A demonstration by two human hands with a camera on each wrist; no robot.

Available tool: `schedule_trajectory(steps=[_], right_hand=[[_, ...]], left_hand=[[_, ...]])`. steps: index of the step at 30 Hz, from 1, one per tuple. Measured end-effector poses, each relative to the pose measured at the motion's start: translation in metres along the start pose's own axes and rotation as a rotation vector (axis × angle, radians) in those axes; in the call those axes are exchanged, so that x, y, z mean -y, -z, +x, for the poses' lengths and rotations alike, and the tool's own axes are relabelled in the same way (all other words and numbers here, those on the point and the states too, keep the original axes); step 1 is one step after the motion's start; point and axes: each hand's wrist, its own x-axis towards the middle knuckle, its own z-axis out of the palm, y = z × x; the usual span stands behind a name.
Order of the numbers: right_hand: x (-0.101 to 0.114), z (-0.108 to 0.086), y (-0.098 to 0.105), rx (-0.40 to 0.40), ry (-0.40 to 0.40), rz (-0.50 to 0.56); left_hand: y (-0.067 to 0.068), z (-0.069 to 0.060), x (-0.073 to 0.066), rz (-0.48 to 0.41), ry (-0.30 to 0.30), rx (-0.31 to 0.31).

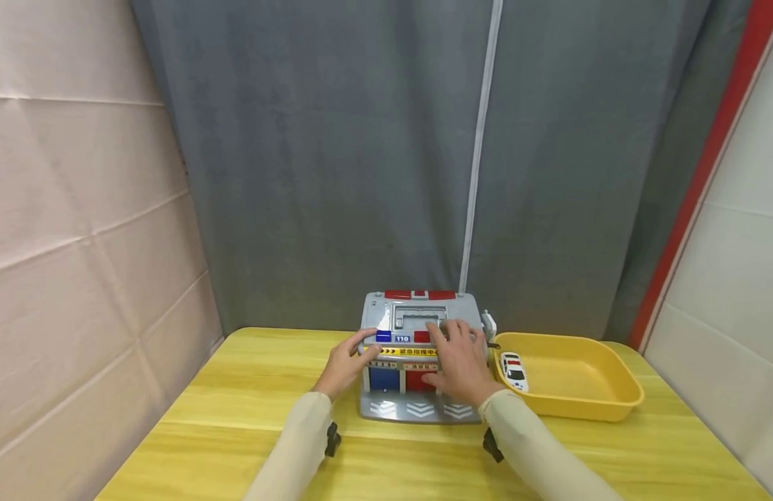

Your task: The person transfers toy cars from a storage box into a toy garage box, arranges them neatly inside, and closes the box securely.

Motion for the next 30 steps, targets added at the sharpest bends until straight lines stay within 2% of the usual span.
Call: schedule_trajectory(steps=[5, 9, 12, 21, 30], right_hand=[[0.007, 0.015, 0.015, 0.122, 0.108, 0.096], [0.014, 0.023, 0.020, 0.189, 0.180, 0.102], [0.017, 0.025, 0.018, 0.218, 0.204, 0.098], [0.016, 0.024, 0.014, 0.227, 0.229, 0.131], [0.017, 0.026, 0.016, 0.252, 0.200, 0.187]], left_hand=[[0.001, 0.000, -0.002, -0.003, -0.007, 0.001], [0.002, 0.000, -0.003, 0.001, -0.009, 0.002], [0.002, -0.001, -0.002, 0.003, -0.012, 0.004], [0.000, -0.005, -0.004, -0.003, -0.010, 0.014], [0.000, -0.005, -0.007, -0.003, -0.025, 0.020]])
